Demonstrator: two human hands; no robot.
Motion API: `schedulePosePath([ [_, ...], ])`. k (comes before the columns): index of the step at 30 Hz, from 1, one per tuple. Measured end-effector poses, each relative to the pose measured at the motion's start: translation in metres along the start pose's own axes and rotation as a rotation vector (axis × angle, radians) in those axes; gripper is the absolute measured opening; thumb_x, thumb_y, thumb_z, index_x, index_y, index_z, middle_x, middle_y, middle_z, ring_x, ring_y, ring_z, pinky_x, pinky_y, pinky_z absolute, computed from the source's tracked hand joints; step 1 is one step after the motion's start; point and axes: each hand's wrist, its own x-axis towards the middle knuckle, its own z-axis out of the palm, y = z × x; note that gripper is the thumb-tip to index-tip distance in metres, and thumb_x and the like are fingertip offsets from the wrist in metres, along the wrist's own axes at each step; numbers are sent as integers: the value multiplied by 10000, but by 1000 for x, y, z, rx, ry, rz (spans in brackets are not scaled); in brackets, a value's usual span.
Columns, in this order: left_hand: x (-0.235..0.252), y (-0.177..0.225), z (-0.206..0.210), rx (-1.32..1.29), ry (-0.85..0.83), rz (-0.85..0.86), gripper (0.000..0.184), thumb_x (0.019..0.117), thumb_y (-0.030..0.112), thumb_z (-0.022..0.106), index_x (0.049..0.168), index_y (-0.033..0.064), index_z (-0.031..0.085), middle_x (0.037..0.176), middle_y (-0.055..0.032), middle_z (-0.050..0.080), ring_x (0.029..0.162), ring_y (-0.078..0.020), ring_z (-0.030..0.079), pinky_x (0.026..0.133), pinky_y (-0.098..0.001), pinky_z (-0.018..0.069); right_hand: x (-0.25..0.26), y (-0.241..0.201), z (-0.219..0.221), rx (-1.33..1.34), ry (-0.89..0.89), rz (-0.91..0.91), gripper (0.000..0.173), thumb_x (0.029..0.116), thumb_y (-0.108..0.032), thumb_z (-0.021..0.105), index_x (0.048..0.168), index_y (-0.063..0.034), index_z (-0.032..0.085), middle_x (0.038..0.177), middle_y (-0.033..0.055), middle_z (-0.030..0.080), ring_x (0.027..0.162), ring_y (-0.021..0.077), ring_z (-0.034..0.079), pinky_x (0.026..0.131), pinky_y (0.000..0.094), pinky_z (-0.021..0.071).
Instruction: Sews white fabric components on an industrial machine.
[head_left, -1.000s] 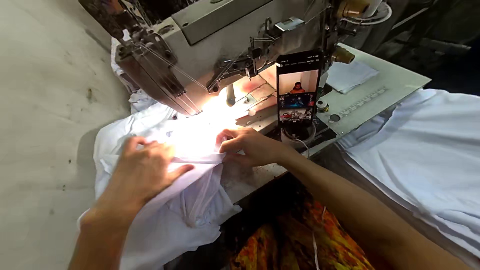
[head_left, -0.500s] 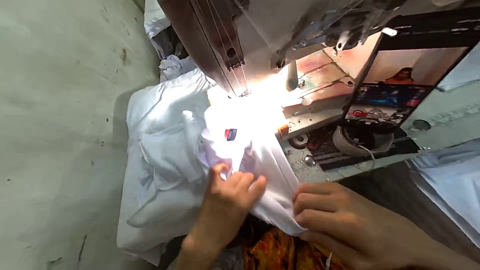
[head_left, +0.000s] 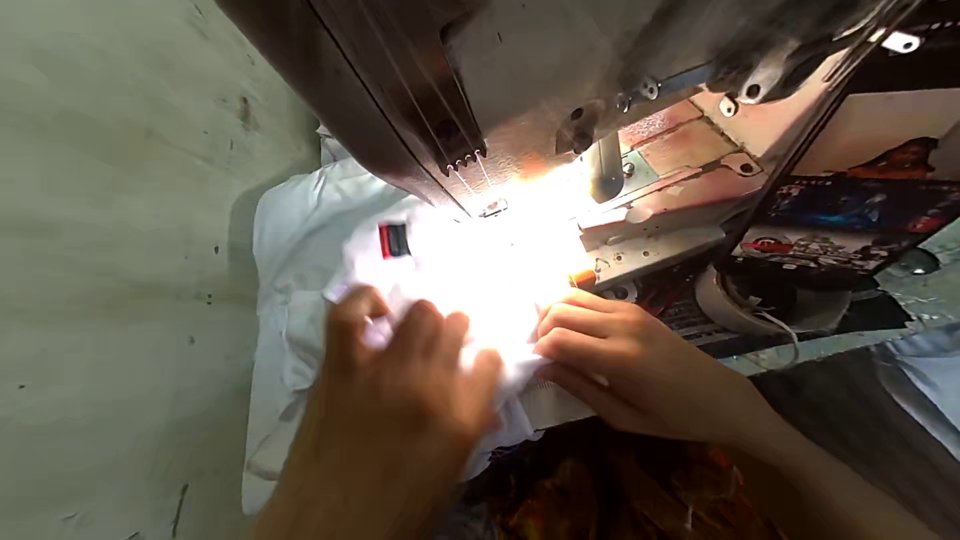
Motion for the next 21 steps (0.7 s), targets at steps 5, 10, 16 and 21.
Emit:
schedulePosePath([
  [5,0,1,-34,-15,-98,17,375,1031,365,530,793,110,665,663,-80,603,644,-290,579,831,-552,380,-9,10,0,144,35,-20,234,1072,-224,534,1011,-63,693,961,62,680,1018,151,631,900,247,502],
  [10,2,17,-40,-10,-120,12,466,1039,432,496,746,100,643,631,-88,595,587,-285,576,782,-515,426,-12,9,2,148,45,-51,208,1067,-186,539,1015,-67,701,982,62,692,1052,153,640,931,253,506],
  [16,3,25,-43,-88,-165,67,475,1029,414,492,686,111,620,593,-63,580,572,-259,586,792,-508,446,-15,7,3,129,47,-66,204,1057,-138,526,1029,-74,718,1030,60,715,1120,159,640,986,254,500],
  [21,4,28,-42,-129,-188,98,494,1010,463,501,674,124,628,586,-56,572,560,-260,574,835,-529,443,-17,6,1,114,78,-62,197,1047,-125,551,1041,-75,741,1051,57,733,1152,157,643,1020,252,495],
])
